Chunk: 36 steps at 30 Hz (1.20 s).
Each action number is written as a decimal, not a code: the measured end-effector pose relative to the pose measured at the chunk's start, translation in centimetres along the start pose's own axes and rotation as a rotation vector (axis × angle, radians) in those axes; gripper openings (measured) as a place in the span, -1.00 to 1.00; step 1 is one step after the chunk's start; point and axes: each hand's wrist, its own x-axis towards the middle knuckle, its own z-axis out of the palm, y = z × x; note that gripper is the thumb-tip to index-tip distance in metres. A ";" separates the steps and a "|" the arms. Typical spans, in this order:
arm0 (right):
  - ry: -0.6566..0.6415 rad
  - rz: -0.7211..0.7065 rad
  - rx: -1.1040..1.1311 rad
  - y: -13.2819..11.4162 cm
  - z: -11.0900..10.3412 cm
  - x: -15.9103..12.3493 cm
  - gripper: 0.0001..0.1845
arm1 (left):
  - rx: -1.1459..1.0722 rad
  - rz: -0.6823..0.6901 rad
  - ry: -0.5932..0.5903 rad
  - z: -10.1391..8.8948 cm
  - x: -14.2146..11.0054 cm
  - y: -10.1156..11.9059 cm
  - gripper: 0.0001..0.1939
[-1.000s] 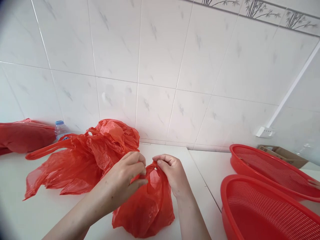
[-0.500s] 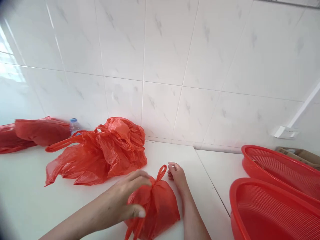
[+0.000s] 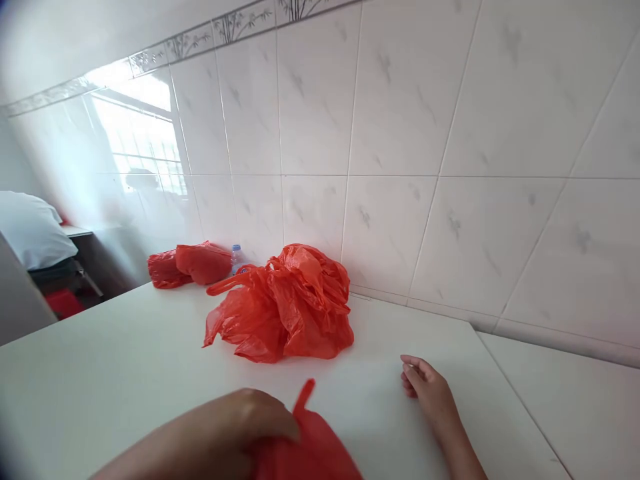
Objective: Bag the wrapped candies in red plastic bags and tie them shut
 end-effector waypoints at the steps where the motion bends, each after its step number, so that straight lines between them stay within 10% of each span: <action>1: -0.001 0.006 -0.028 -0.1 0.1 -0.1 -0.55 | 0.001 -0.069 0.038 -1.3 -1.4 -0.2 -0.39; 9: 0.029 0.007 -0.120 -1.1 1.1 -1.1 -0.60 | 0.411 -0.709 0.469 -8.6 -12.8 -8.2 -0.47; 14: 0.011 -0.011 -0.249 -0.1 1.4 -0.7 -0.62 | 0.696 -0.653 0.609 -9.0 -13.0 -11.4 -0.52; 17: 0.010 0.015 -0.356 0.3 1.5 -0.7 -0.60 | 0.568 -0.417 0.598 -7.2 -9.2 -9.8 -0.57; 24: 0.046 -0.022 -0.443 0.4 3.1 -3.5 -0.62 | -0.092 -0.040 0.130 2.9 1.3 -5.4 -0.72; 28: 0.005 -0.099 -0.512 0.5 4.3 -5.1 -0.63 | -0.383 -0.199 0.006 10.1 5.3 -4.6 -0.77; 36: -0.040 -0.070 -0.783 -1.7 5.2 -4.0 -0.69 | -0.397 -0.380 0.394 13.6 11.2 -3.9 -0.83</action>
